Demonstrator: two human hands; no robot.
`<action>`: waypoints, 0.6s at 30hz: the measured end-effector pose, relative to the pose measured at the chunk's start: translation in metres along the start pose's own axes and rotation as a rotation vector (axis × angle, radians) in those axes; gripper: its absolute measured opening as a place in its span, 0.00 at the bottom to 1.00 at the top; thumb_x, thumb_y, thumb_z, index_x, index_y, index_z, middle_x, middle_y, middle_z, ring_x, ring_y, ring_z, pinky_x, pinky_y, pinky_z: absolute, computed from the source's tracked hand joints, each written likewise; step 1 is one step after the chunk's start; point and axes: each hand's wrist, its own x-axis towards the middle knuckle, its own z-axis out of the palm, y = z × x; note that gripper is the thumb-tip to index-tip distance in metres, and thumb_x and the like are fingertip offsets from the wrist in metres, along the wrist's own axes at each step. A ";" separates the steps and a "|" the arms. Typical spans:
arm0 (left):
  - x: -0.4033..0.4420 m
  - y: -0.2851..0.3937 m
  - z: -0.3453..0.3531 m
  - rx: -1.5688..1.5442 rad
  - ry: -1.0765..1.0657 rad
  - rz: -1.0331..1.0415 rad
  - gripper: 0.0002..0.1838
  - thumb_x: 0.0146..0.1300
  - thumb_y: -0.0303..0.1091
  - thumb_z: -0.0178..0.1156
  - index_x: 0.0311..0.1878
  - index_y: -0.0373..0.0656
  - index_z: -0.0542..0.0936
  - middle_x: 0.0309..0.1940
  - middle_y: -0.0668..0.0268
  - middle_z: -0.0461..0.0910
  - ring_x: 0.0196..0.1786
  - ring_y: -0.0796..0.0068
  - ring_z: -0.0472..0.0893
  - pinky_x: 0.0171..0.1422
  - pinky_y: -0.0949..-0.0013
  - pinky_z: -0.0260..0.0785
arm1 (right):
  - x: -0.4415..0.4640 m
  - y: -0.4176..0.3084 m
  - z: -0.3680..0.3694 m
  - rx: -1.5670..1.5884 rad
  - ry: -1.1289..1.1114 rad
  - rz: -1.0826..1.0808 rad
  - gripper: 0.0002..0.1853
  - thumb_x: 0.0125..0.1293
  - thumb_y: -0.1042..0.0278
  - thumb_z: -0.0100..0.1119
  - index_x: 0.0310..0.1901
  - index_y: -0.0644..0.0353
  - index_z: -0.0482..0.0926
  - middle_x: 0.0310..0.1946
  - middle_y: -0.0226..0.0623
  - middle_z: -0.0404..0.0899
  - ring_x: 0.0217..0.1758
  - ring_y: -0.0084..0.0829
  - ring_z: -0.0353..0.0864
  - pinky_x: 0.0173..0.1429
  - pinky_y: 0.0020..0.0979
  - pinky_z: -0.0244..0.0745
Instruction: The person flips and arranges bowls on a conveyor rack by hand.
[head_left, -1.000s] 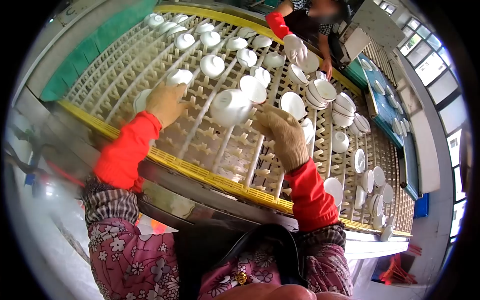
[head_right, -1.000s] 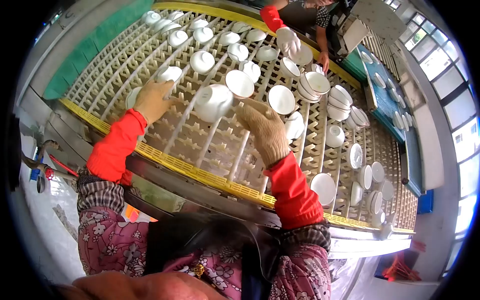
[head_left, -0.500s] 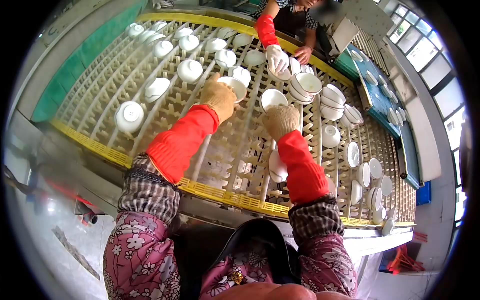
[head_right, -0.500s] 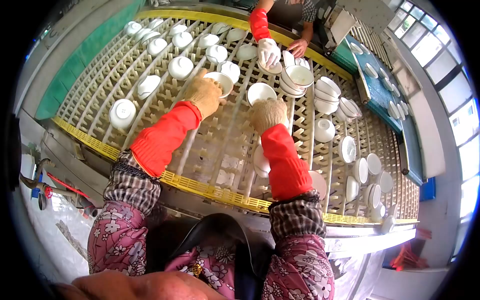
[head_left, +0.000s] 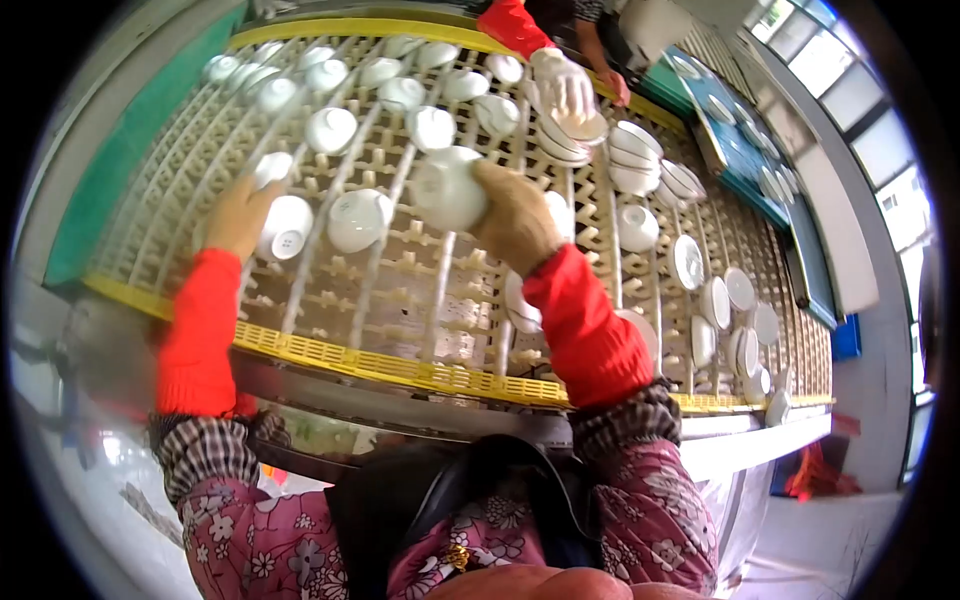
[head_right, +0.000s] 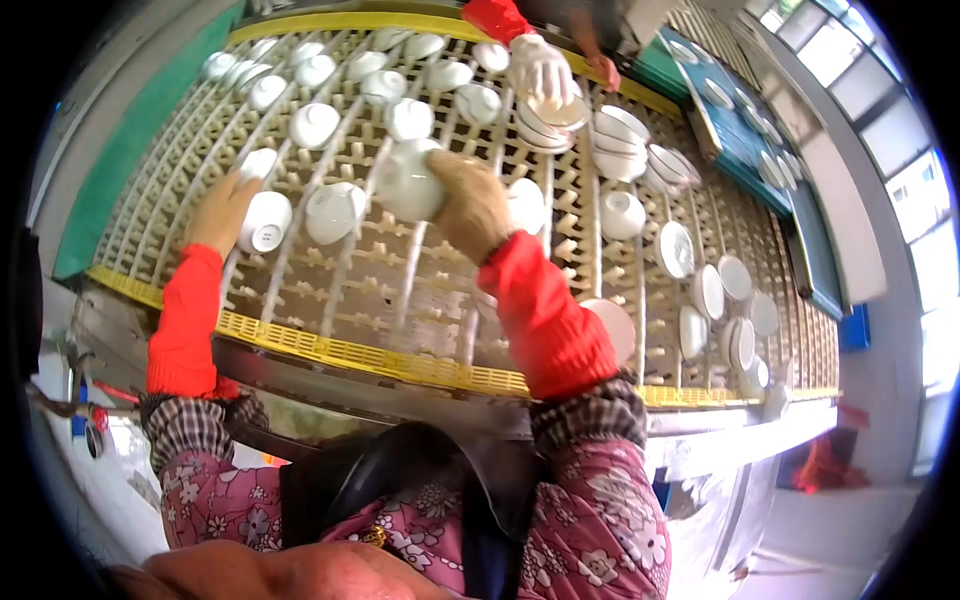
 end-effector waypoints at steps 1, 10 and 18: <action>0.003 0.006 -0.008 0.117 -0.031 -0.018 0.31 0.82 0.54 0.63 0.72 0.35 0.86 0.63 0.44 0.90 0.65 0.41 0.88 0.71 0.49 0.77 | -0.002 0.030 0.029 0.525 0.026 0.145 0.19 0.80 0.65 0.72 0.65 0.66 0.85 0.50 0.42 0.92 0.52 0.33 0.94 0.56 0.41 0.92; -0.017 0.046 0.028 0.344 0.061 0.413 0.28 0.71 0.45 0.77 0.66 0.36 0.88 0.58 0.48 0.89 0.63 0.41 0.85 0.71 0.45 0.75 | -0.085 0.095 -0.134 -0.627 0.285 0.462 0.30 0.65 0.57 0.80 0.67 0.56 0.87 0.55 0.53 0.93 0.61 0.56 0.92 0.64 0.48 0.87; -0.003 0.009 0.051 0.263 0.081 0.124 0.36 0.74 0.51 0.72 0.78 0.39 0.82 0.69 0.44 0.85 0.74 0.40 0.80 0.81 0.49 0.70 | -0.195 0.172 -0.229 -0.833 -0.096 0.792 0.23 0.70 0.45 0.71 0.50 0.59 0.94 0.44 0.56 0.93 0.51 0.58 0.94 0.59 0.54 0.87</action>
